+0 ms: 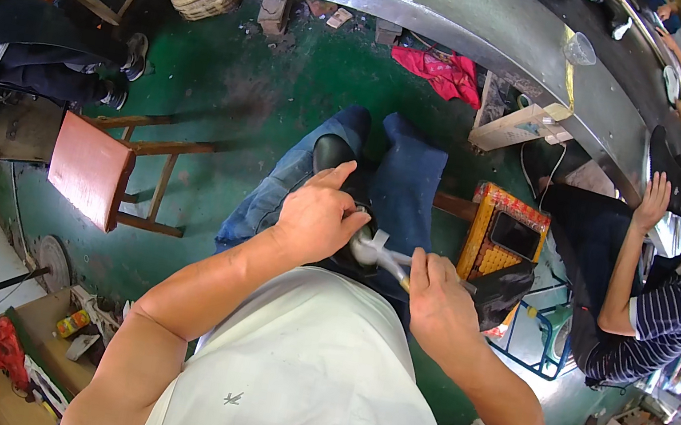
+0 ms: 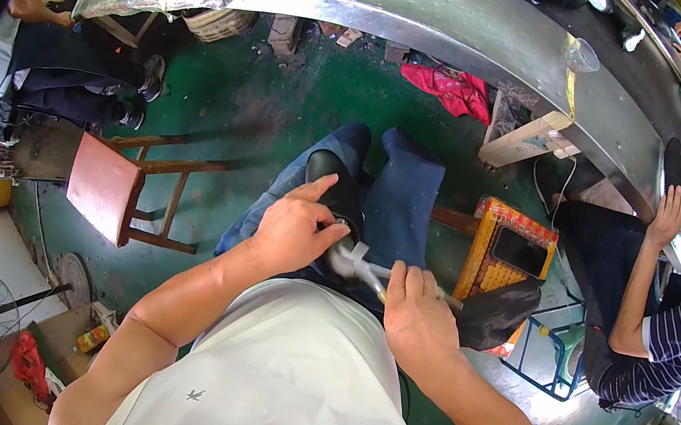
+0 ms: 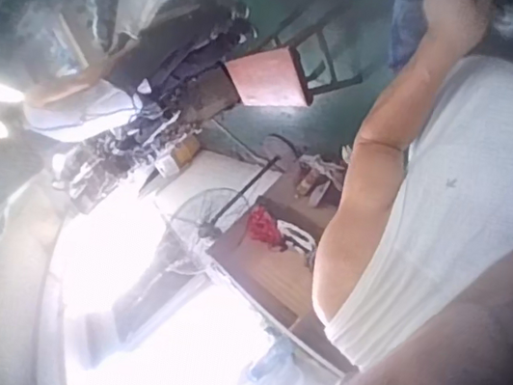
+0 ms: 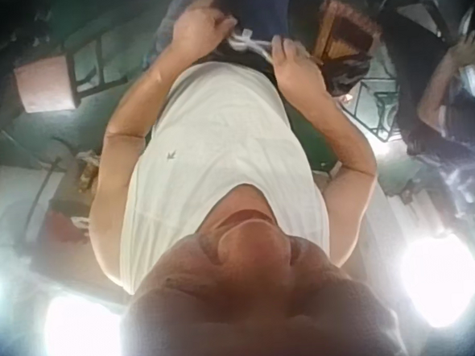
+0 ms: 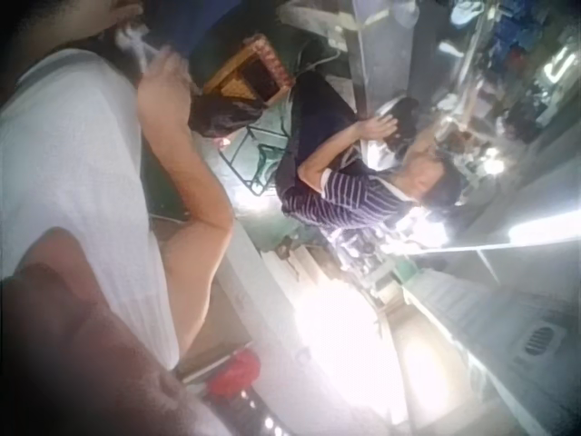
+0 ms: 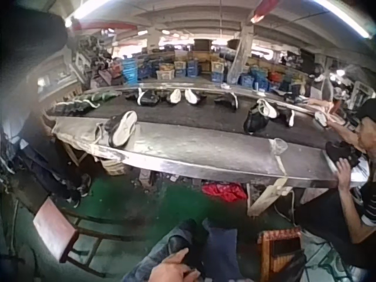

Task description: Using a lasting tool to pull and secure the upper material of a boot over the last.

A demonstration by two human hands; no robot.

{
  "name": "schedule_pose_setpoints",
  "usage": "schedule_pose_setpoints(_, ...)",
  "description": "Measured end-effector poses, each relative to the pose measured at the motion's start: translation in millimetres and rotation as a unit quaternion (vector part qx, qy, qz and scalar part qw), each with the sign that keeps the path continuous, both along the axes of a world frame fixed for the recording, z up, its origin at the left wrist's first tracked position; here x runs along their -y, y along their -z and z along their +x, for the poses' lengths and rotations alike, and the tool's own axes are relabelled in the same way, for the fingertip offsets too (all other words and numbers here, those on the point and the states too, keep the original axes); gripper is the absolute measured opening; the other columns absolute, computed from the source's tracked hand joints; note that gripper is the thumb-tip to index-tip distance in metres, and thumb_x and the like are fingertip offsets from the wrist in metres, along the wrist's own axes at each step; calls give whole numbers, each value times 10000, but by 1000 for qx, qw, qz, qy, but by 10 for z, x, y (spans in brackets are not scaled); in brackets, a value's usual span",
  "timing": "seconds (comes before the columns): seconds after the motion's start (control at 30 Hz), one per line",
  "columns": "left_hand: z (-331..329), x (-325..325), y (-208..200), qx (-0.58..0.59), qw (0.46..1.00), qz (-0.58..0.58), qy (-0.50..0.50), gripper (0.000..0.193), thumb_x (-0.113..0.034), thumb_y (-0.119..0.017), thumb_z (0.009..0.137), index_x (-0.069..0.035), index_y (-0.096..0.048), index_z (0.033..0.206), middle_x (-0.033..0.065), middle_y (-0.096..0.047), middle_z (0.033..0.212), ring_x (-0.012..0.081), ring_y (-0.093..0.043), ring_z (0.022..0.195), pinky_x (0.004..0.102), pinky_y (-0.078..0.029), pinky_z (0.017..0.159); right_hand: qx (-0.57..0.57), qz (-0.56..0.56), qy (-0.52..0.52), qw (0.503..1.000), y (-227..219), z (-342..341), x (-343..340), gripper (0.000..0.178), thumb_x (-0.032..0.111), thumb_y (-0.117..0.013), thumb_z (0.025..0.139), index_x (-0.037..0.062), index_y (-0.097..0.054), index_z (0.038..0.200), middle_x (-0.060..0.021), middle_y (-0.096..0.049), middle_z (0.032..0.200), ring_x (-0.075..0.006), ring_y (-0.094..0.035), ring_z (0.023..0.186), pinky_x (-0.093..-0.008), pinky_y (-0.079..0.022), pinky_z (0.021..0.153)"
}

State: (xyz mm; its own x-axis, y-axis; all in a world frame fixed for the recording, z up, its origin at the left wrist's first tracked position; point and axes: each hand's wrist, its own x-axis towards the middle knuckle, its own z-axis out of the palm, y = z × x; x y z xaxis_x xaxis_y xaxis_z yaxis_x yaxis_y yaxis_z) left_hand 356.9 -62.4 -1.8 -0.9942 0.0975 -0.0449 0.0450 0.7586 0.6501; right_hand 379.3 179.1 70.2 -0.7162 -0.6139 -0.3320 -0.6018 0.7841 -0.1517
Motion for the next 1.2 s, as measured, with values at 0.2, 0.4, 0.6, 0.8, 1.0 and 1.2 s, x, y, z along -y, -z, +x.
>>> schedule_pose_setpoints(0.2, 73, -28, 280, 19, 978, 200, -55, 101, -99, -789, 832, -4, -765, 855, 221, -526, 1485, 356, -620, 1255, 354, -558, 891, 163, -158, 30, 973, -52, 7, -295, 496, 83, -591, 911, -145, -490, 1340, -278, -606, 1142, -446, -624, 1054, -465, -520, 932)
schedule_pose_setpoints(0.4, 214, -124, 261, -94, 977, 192, -29, 75, -14, -777, 808, 0, -750, 876, 207, -563, 1420, 358, -633, 1210, 353, -547, 901, 305, -121, 137, 935, 4, -286, -242, 415, 143, -595, 959, -82, -533, 1303, -291, -645, 1081, -463, -630, 1026, -491, -504, 909)
schedule_pose_setpoints(0.6, 263, -208, 241, -153, 978, 140, 32, 90, -15, -775, 770, -40, -747, 852, 172, -583, 1363, 351, -605, 1212, 372, -536, 923, 315, -67, 181, 929, -82, -508, -86, 225, 138, -587, 964, -31, -570, 1111, -279, -663, 984, -453, -653, 973, -510, -512, 861)
schedule_pose_setpoints(0.8, 222, -101, 201, -112, 978, 178, 6, 73, -34, -759, 799, -11, -712, 850, 207, -582, 1350, 373, -622, 1186, 385, -533, 951, 260, -10, 74, 963, -152, -687, -96, 179, 119, -586, 958, -32, -573, 1054, -233, -663, 949, -375, -691, 842, -478, -554, 721)
schedule_pose_setpoints(1.0, 181, -11, 210, -24, 963, 264, -41, 119, -37, -679, 920, 61, -730, 963, 270, -468, 1512, 375, -578, 1309, 414, -539, 972, 112, 6, -8, 994, -107, -459, -57, 214, 51, -594, 891, -54, -569, 1077, -203, -639, 912, -349, -682, 853, -450, -573, 713)
schedule_pose_setpoints(1.2, 188, -54, 293, 36, 945, 309, -101, 140, -56, -697, 931, 27, -760, 1024, 262, -432, 1556, 360, -538, 1357, 378, -509, 1005, 68, 20, -40, 997, -133, -513, 30, 247, 24, -596, 844, -71, -568, 1070, -202, -640, 933, -356, -678, 869, -447, -579, 724)
